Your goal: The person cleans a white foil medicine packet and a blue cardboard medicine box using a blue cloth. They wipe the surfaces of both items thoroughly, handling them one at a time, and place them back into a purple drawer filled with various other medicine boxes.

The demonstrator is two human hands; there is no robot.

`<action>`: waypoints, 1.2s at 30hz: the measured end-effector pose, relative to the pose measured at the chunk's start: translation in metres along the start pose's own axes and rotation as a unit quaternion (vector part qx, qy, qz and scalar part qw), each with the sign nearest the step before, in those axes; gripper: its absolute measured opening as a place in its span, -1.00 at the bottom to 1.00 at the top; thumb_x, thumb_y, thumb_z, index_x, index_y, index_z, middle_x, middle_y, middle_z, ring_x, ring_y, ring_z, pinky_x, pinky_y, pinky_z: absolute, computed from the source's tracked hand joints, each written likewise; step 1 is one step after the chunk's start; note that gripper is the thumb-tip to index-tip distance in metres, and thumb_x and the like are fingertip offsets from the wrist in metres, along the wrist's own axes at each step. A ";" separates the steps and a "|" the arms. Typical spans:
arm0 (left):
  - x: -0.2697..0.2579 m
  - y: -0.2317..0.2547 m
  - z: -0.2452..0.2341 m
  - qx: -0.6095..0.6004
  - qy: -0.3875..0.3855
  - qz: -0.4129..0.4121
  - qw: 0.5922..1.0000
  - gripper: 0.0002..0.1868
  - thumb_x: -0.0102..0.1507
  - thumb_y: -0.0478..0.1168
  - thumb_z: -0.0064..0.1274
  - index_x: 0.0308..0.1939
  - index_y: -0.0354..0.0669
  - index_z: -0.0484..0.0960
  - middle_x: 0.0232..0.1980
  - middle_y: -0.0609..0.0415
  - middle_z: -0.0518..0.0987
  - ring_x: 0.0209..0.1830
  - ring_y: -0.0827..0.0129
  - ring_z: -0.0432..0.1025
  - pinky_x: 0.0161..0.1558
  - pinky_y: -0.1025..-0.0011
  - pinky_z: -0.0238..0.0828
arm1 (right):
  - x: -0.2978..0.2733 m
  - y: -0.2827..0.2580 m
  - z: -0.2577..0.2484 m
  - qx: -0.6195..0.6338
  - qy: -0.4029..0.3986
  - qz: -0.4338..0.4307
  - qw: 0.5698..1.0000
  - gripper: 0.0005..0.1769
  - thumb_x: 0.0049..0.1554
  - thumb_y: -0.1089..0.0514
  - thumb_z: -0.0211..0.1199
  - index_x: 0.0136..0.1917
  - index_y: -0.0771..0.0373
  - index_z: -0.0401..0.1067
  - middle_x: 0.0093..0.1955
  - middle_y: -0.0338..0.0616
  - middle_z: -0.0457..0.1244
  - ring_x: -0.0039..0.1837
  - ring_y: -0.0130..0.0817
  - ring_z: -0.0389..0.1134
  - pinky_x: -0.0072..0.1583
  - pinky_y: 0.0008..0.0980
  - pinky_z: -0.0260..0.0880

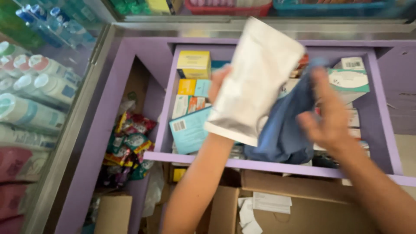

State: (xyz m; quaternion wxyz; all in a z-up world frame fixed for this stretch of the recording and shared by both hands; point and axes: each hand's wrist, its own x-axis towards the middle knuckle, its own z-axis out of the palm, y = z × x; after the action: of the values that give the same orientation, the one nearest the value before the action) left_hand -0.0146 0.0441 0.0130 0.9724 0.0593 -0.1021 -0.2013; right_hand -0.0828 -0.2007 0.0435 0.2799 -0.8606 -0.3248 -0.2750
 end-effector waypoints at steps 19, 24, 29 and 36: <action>-0.027 -0.032 0.011 0.367 0.015 0.084 0.926 -0.56 0.44 -0.17 -0.08 0.30 -0.40 0.54 0.17 -0.13 0.58 0.22 0.21 0.45 0.31 0.31 0.33 | 0.022 0.025 0.008 0.496 -0.007 0.404 0.768 -0.69 0.29 0.26 0.19 0.30 0.30 0.35 -0.16 -0.16 0.31 -0.30 -0.46 0.31 -0.28 -0.46 0.33; -0.057 0.003 0.043 0.827 0.050 0.299 0.473 -0.66 0.41 -0.07 0.02 0.17 -0.18 0.59 0.14 -0.05 0.62 0.21 0.06 0.46 0.28 0.21 0.30 | 0.027 0.016 0.007 0.512 0.087 0.417 0.746 -0.75 0.30 0.31 0.10 0.25 0.29 0.36 -0.04 -0.13 0.36 -0.20 -0.45 0.38 -0.21 -0.51 0.39; -0.055 0.011 0.034 0.900 0.115 0.279 0.315 -0.52 0.10 0.01 0.24 -0.04 -0.24 0.64 -0.10 -0.13 0.60 -0.08 -0.06 0.44 -0.05 0.00 0.27 | 0.017 0.028 0.018 0.481 0.211 0.437 0.730 -0.77 0.25 0.35 0.01 0.17 0.31 0.33 0.01 -0.13 0.38 -0.06 -0.46 0.50 -0.04 -0.49 0.57; -0.052 0.015 0.015 0.885 0.124 0.244 0.378 -0.90 0.22 -0.20 0.20 -0.27 -0.14 0.68 -0.21 -0.01 0.62 -0.11 0.03 0.52 -0.11 0.09 0.43 | -0.007 0.025 0.022 0.372 0.173 0.290 0.865 -0.87 0.46 0.42 0.06 0.23 0.33 0.19 0.00 -0.09 0.27 -0.14 -0.41 0.34 -0.18 -0.40 0.39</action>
State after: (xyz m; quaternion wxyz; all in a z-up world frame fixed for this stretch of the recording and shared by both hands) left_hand -0.0590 0.0772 0.0207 0.3766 0.8826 -0.1105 0.2589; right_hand -0.0630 -0.2049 0.0160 0.6981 -0.6866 -0.0848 -0.1847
